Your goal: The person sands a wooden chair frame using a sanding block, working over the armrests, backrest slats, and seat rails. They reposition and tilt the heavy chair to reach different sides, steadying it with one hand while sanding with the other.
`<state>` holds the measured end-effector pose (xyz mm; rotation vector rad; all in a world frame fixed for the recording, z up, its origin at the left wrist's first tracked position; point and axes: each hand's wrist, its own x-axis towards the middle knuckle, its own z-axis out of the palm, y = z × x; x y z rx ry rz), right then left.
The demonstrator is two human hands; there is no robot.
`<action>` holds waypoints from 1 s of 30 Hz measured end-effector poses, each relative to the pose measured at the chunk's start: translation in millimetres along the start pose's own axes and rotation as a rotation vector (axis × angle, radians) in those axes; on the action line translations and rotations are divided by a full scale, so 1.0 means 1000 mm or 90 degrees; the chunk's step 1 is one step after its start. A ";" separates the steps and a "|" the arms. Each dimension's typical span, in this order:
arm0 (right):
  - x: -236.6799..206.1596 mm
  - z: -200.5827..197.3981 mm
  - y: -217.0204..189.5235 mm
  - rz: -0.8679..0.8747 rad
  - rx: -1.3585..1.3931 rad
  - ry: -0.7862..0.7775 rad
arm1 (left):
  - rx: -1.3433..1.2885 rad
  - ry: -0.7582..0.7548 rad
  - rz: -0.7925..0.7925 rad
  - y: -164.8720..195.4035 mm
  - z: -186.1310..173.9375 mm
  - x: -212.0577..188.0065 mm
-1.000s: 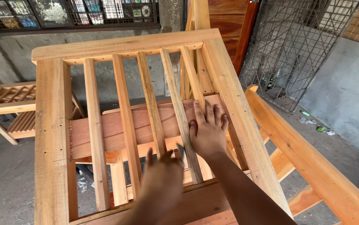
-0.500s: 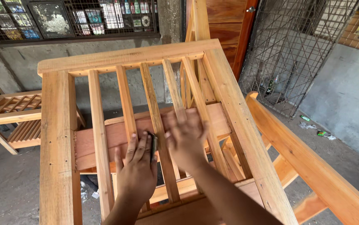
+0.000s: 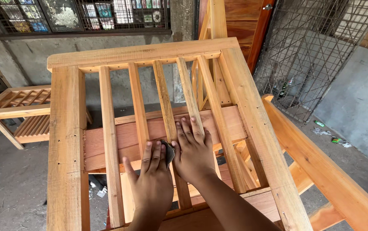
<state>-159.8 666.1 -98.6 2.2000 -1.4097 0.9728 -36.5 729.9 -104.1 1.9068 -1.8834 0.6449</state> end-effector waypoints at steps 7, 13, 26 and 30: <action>0.000 -0.009 -0.001 0.015 0.025 -0.068 | -0.096 -0.039 -0.028 -0.020 0.010 0.093; 0.003 -0.010 -0.002 0.034 0.015 -0.129 | -0.063 0.014 0.058 -0.013 0.020 0.012; 0.004 -0.007 0.000 0.017 0.015 -0.066 | -0.531 -0.102 -0.043 -0.033 -0.031 0.022; -0.001 -0.003 0.000 -0.003 0.003 -0.034 | -0.606 -0.261 -0.438 -0.061 -0.078 0.041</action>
